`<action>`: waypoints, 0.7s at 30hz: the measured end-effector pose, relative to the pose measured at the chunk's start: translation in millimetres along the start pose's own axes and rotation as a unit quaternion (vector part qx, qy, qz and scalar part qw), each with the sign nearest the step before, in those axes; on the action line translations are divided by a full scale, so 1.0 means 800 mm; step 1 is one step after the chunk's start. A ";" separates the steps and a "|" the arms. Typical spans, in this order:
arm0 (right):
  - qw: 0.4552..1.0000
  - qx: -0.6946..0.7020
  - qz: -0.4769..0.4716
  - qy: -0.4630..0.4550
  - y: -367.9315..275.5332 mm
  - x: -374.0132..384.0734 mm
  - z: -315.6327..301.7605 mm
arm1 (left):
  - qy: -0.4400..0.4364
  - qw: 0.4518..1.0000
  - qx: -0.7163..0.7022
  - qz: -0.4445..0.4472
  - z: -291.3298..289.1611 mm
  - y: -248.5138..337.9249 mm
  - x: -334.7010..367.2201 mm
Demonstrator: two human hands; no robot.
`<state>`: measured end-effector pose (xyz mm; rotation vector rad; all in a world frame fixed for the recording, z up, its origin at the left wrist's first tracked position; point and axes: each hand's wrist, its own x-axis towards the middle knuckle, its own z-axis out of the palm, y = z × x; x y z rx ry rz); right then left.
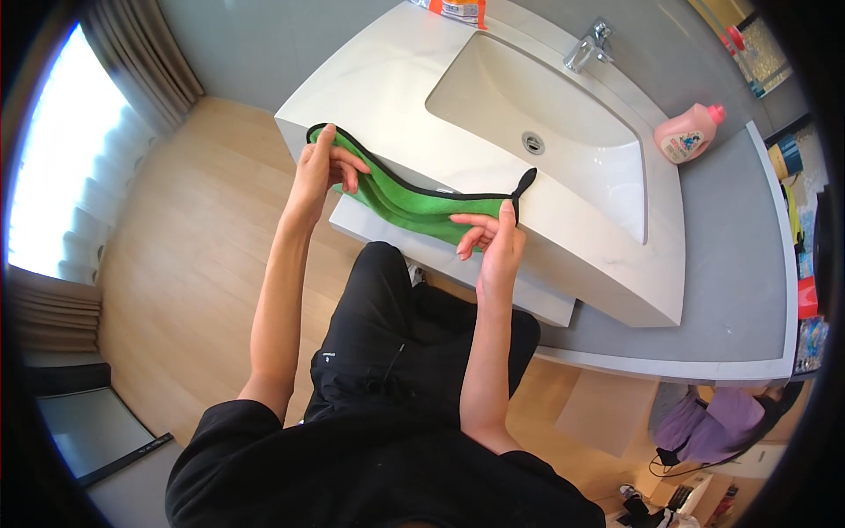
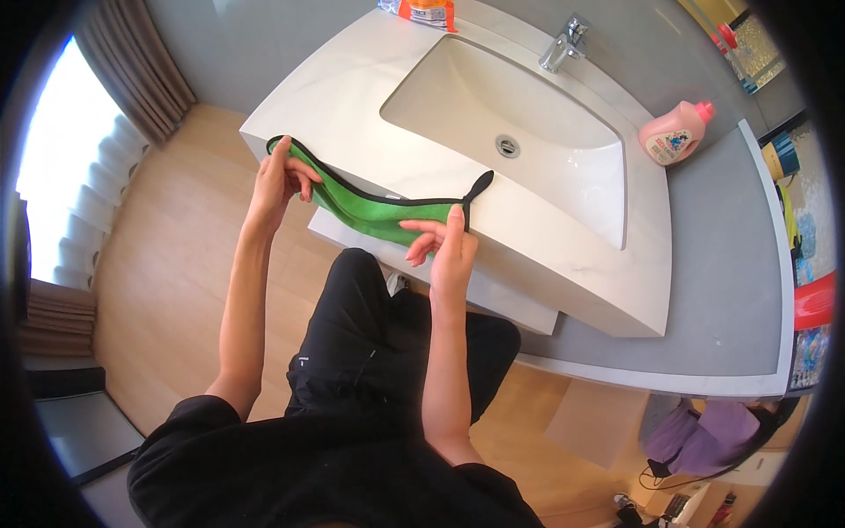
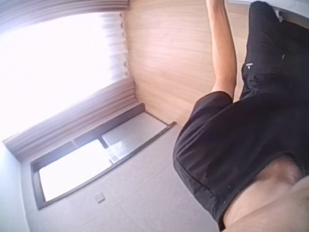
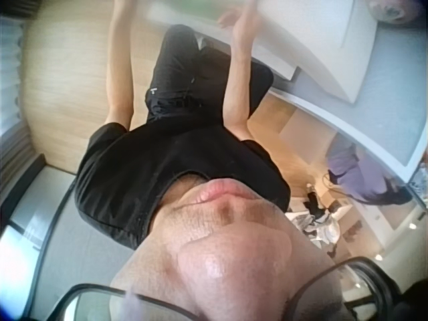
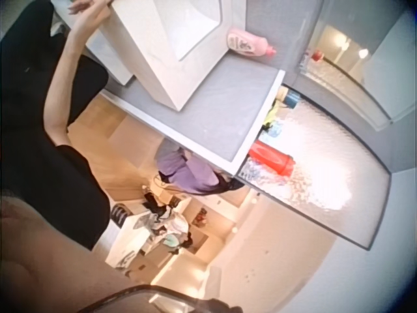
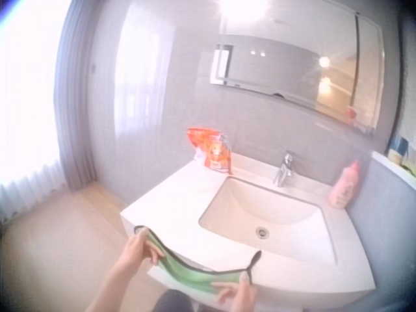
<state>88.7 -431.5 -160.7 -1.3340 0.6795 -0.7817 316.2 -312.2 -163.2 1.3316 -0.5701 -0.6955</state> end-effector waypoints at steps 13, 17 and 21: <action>0.999 -0.011 0.010 0.048 -0.006 -0.010 -0.054 | -0.146 0.989 -0.004 -0.029 0.146 -0.017 -0.040; 0.993 -0.003 0.015 0.120 -0.012 -0.022 -0.112 | -0.182 0.982 -0.025 -0.030 0.202 -0.027 -0.057; 0.981 -0.022 0.020 0.191 -0.021 -0.034 -0.185 | -0.215 0.973 -0.065 -0.060 0.277 -0.041 -0.078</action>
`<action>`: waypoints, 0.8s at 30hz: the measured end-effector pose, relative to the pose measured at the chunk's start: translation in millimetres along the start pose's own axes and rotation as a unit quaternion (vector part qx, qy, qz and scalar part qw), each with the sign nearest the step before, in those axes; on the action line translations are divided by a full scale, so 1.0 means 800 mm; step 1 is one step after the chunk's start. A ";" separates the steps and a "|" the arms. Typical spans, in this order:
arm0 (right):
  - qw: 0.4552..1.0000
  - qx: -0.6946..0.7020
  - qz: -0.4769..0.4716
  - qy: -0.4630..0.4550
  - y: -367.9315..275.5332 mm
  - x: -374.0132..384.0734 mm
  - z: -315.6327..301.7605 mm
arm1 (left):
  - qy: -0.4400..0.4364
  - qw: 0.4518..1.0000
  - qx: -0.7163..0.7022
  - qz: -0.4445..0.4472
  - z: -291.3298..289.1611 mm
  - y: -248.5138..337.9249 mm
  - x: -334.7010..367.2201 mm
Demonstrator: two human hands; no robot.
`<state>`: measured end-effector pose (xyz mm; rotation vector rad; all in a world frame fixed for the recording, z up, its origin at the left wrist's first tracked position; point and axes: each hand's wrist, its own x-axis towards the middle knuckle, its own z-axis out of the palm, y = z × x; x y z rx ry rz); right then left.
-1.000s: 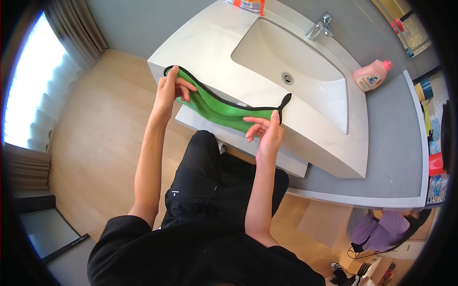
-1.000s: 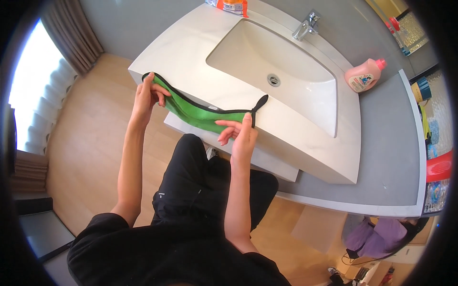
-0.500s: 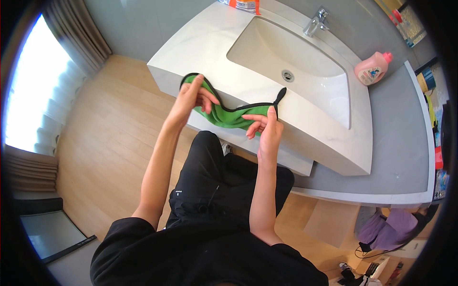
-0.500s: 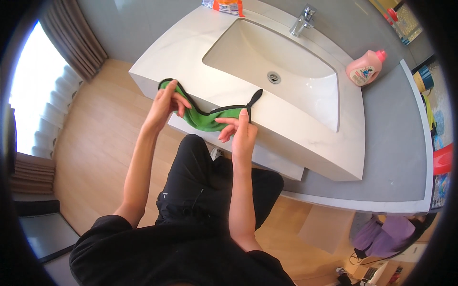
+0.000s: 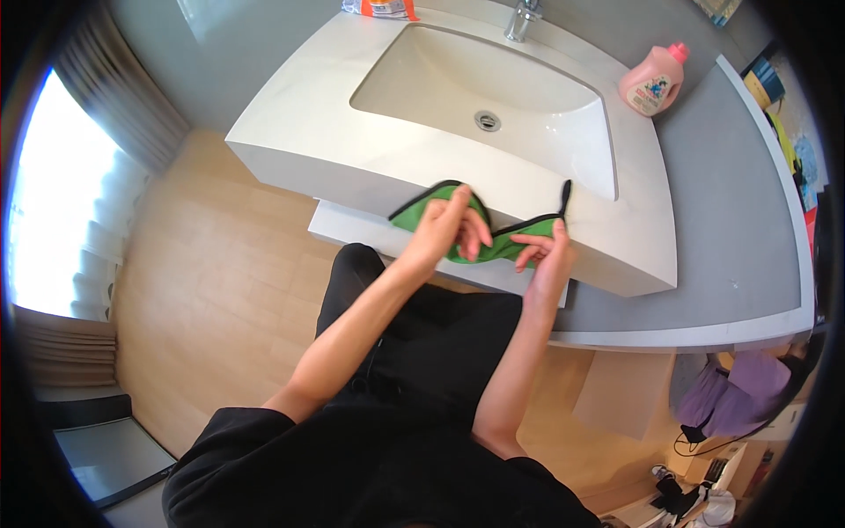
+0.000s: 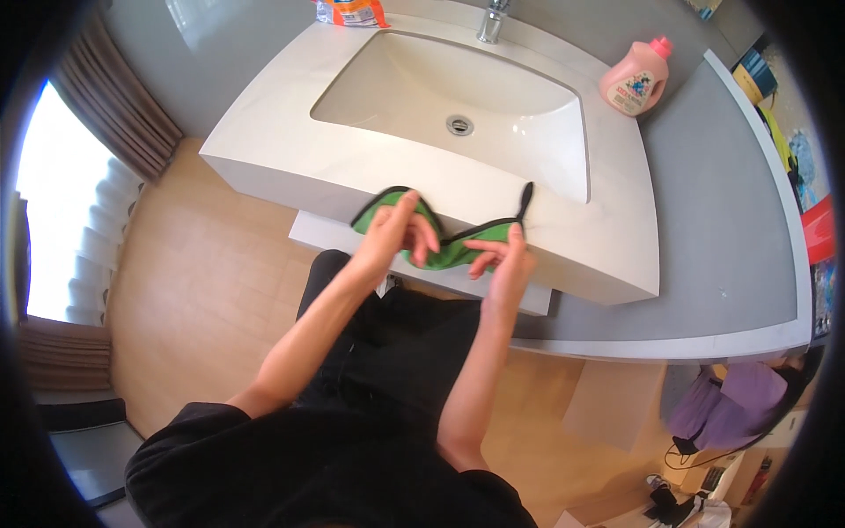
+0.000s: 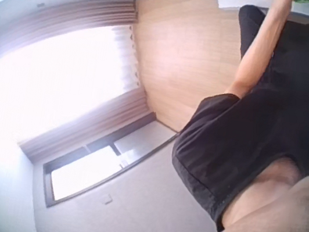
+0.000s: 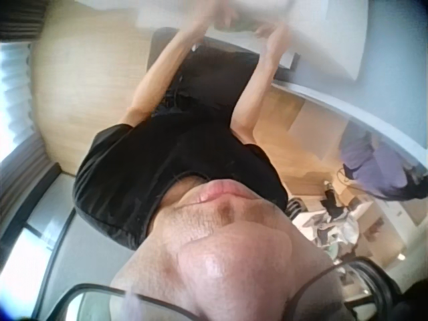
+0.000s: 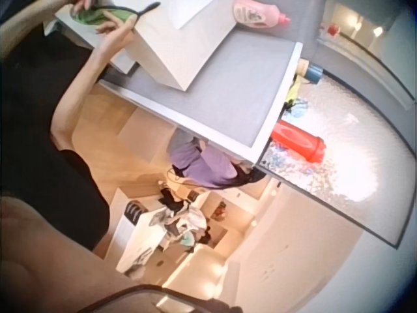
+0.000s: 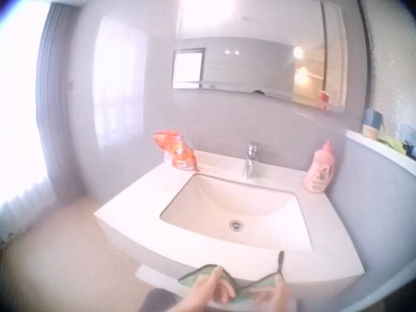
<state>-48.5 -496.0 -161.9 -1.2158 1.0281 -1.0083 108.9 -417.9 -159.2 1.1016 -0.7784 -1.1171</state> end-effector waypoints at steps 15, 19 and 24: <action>0.982 0.036 -0.040 0.181 -0.010 0.032 -0.172 | -0.039 0.998 -0.029 -0.027 0.103 -0.033 0.019; 0.983 0.036 -0.049 0.175 -0.008 0.031 -0.170 | -0.041 0.998 -0.030 -0.025 0.101 -0.033 0.018; 0.984 0.058 -0.027 0.167 -0.006 0.030 -0.166 | -0.052 0.998 -0.030 -0.015 0.094 -0.032 0.016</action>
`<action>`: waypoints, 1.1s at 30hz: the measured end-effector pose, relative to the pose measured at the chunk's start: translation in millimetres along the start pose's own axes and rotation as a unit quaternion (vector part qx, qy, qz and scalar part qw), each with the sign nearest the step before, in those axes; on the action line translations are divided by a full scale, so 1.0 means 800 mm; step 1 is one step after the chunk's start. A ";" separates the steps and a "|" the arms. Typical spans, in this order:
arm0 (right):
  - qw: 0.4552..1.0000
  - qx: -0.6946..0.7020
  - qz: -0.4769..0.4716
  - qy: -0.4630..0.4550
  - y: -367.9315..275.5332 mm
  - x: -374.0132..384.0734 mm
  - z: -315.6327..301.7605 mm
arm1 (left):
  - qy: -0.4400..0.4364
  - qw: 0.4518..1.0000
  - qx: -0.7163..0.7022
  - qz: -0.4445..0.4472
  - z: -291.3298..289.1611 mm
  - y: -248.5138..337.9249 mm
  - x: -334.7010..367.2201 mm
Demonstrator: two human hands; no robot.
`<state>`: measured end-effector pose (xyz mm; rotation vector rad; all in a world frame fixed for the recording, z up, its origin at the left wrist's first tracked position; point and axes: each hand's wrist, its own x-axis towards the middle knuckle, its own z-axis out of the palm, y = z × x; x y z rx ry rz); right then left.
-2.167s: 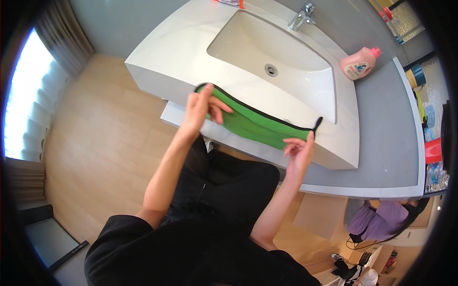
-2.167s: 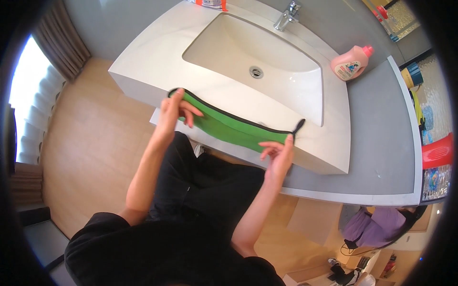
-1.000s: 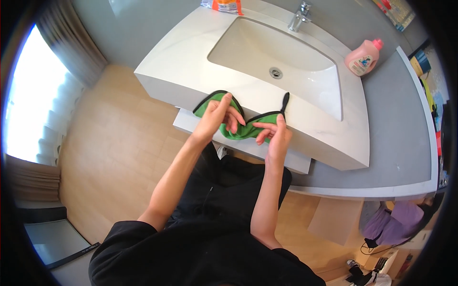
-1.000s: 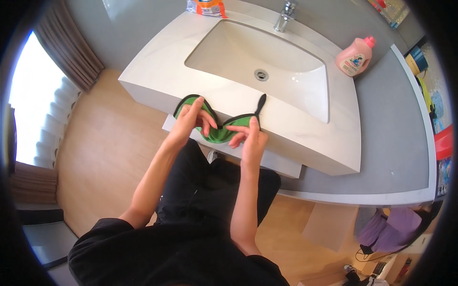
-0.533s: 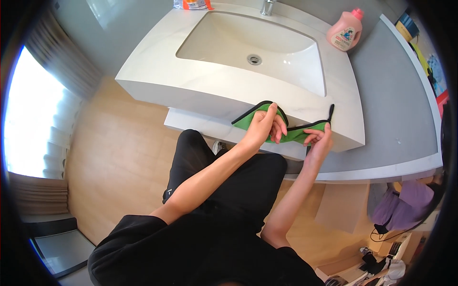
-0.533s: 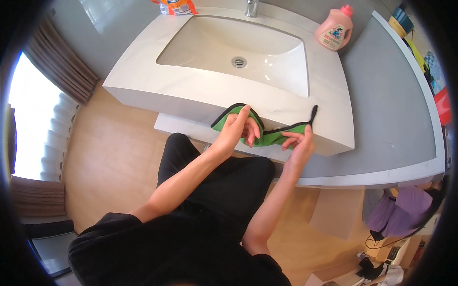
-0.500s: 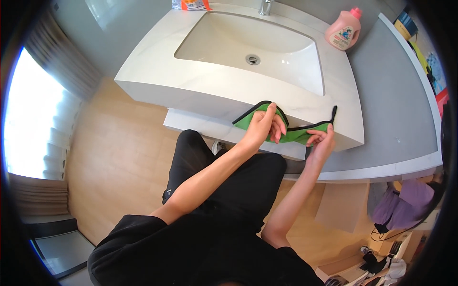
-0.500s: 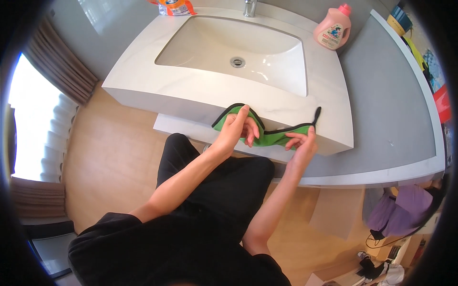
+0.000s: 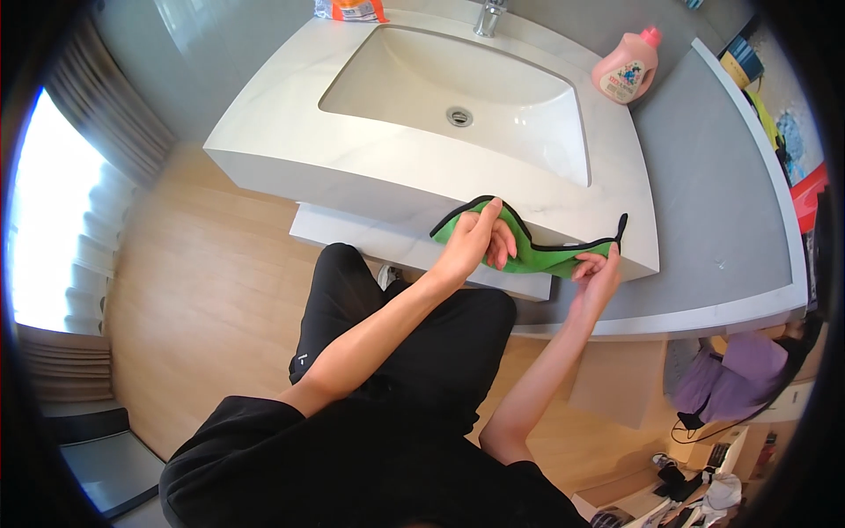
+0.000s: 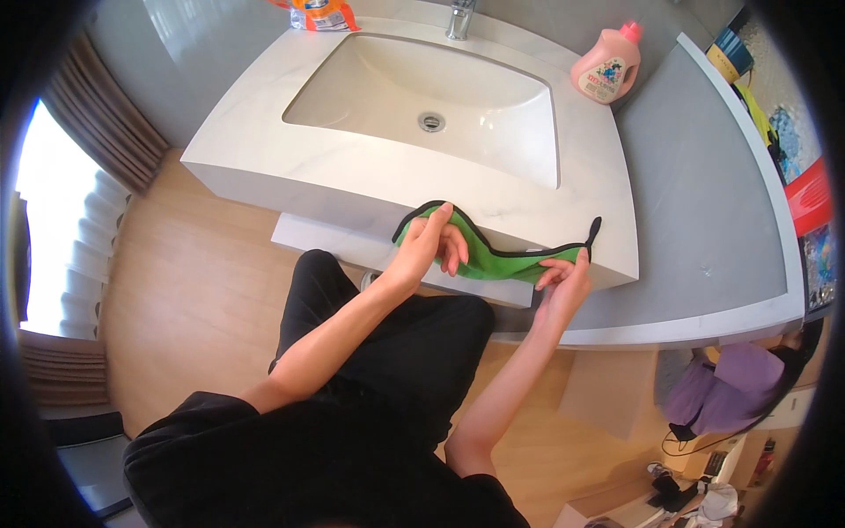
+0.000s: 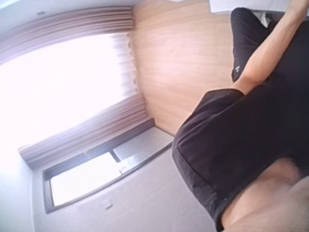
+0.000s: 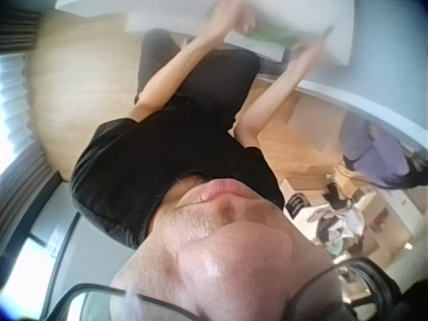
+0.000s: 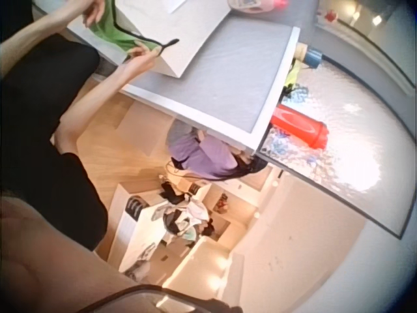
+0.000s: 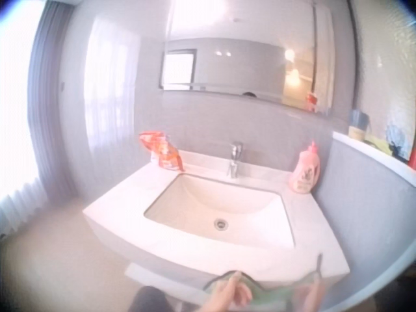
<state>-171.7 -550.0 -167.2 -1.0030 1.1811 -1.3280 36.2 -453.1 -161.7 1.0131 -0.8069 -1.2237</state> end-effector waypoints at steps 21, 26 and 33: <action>0.956 -0.072 0.026 -0.283 0.037 -0.136 0.230 | 0.261 0.956 0.118 0.061 -0.259 0.100 -0.077; 0.937 -0.050 0.039 -0.345 0.046 -0.183 0.305 | 0.324 0.932 0.147 0.075 -0.359 0.140 -0.111; 0.926 -0.018 0.055 -0.372 0.064 -0.225 0.379 | 0.313 0.940 0.125 0.049 -0.377 0.153 -0.123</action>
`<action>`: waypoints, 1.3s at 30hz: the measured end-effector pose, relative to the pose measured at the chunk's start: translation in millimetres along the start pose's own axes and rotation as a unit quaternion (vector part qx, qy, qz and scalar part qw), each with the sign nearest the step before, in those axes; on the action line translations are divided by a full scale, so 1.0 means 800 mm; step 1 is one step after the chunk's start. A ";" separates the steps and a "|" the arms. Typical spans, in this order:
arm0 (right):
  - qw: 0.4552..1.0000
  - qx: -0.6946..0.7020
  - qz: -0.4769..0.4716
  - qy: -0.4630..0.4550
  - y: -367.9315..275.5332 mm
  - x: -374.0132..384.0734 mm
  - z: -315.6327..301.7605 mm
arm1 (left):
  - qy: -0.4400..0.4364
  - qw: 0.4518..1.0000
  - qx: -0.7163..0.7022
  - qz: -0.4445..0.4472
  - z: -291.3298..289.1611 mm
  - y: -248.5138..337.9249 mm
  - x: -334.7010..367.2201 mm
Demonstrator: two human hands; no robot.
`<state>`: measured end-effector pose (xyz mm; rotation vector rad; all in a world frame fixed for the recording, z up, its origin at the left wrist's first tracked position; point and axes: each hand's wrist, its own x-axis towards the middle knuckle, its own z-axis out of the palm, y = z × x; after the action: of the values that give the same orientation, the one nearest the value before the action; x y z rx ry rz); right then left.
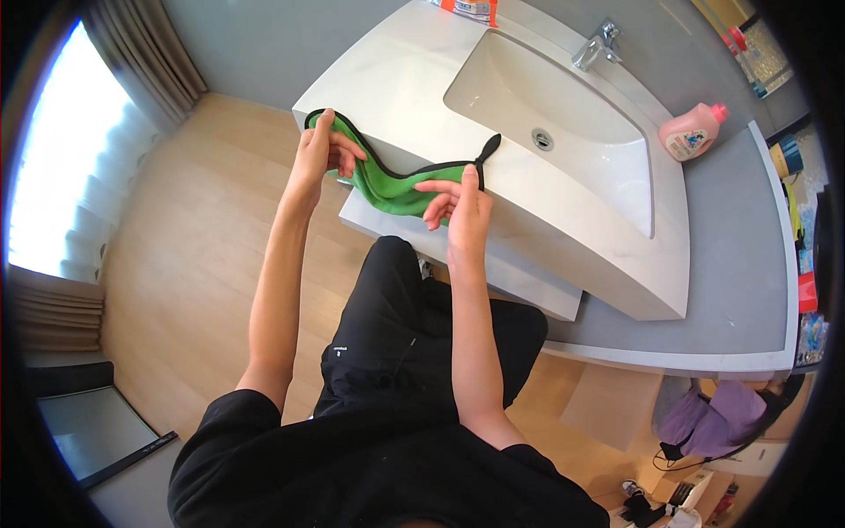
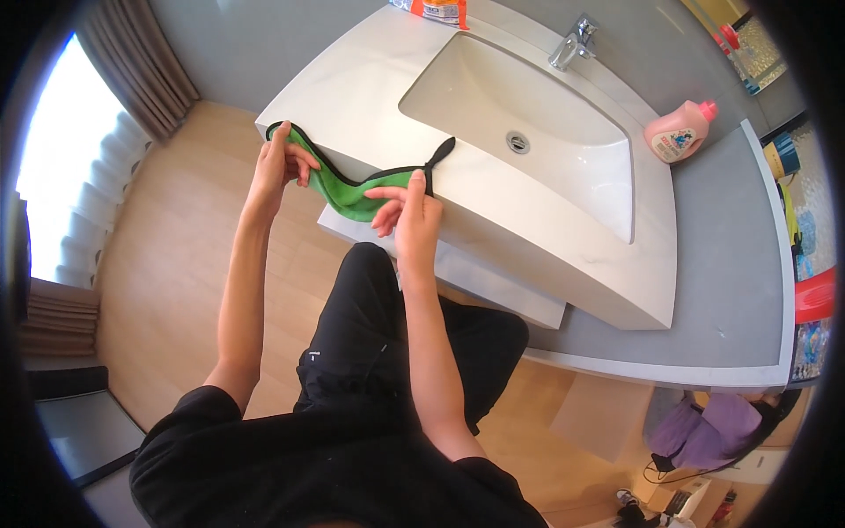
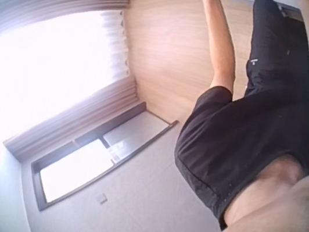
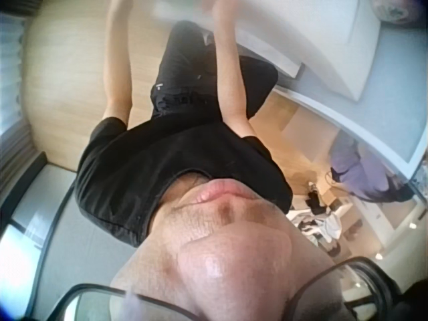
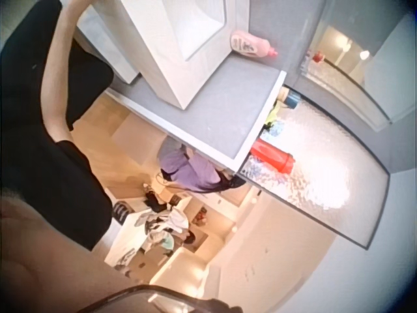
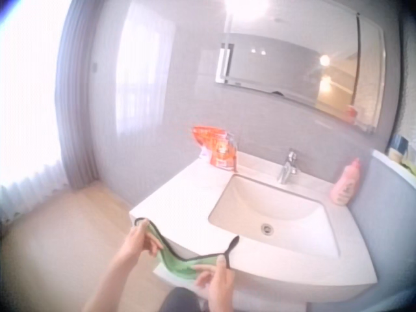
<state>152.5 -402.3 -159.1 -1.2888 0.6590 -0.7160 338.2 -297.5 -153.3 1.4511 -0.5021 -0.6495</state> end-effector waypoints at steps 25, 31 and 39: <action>0.983 -0.012 -0.019 0.184 -0.024 -0.046 -0.188 | -0.270 0.959 -0.066 -0.049 0.269 -0.032 -0.095; 0.954 -0.016 -0.046 0.297 -0.035 -0.072 -0.290 | -0.353 0.929 -0.096 -0.057 0.352 -0.046 -0.125; 0.894 -0.010 -0.089 0.438 -0.049 -0.100 -0.438 | -0.359 0.930 -0.064 -0.053 0.365 -0.046 -0.126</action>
<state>-173.5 -557.7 -173.5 -1.0085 1.2793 -1.4749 64.2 -444.9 -161.8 1.0894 -0.9291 -1.2886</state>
